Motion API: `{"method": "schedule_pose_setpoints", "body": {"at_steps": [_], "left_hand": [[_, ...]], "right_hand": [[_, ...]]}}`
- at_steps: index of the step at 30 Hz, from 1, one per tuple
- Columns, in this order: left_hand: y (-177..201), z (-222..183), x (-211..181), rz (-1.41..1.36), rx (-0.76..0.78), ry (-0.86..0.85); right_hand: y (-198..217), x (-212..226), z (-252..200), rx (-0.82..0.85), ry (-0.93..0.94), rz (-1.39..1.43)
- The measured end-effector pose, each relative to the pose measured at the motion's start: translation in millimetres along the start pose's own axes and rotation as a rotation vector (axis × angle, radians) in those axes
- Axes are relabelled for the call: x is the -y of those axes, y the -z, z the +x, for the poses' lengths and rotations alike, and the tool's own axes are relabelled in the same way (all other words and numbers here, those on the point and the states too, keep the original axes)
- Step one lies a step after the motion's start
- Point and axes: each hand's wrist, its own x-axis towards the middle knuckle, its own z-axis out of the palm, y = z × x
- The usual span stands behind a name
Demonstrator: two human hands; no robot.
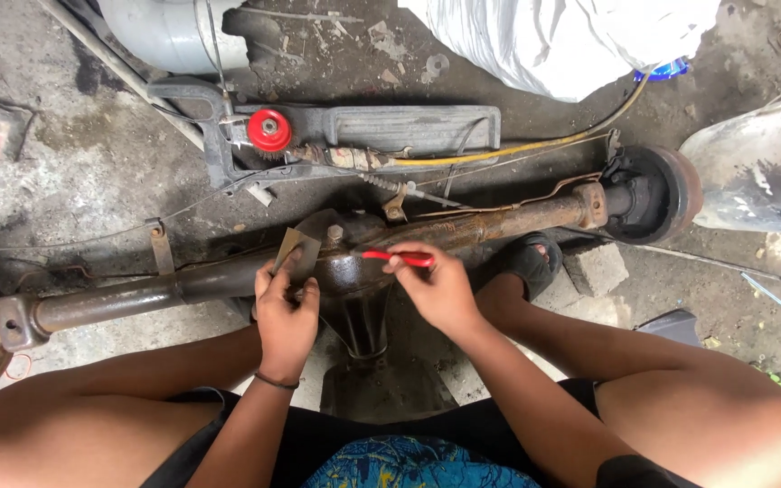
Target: Cleaning and marking a metal axle housing using sandpaper and a marker
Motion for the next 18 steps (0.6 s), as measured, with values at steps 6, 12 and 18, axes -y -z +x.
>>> {"method": "schedule_pose_setpoints", "body": {"at_steps": [6, 12, 18], "left_hand": [[-8, -6, 11, 0.064, 0.012, -0.005], [-5, -6, 3, 0.050, 0.007, -0.010], [-6, -5, 1, 0.021, 0.032, -0.022]], "right_hand": [[30, -47, 23, -0.106, -0.142, -0.267], [45, -34, 31, -0.192, -0.041, -0.072], [28, -47, 19, -0.087, -0.090, -0.190]]}}
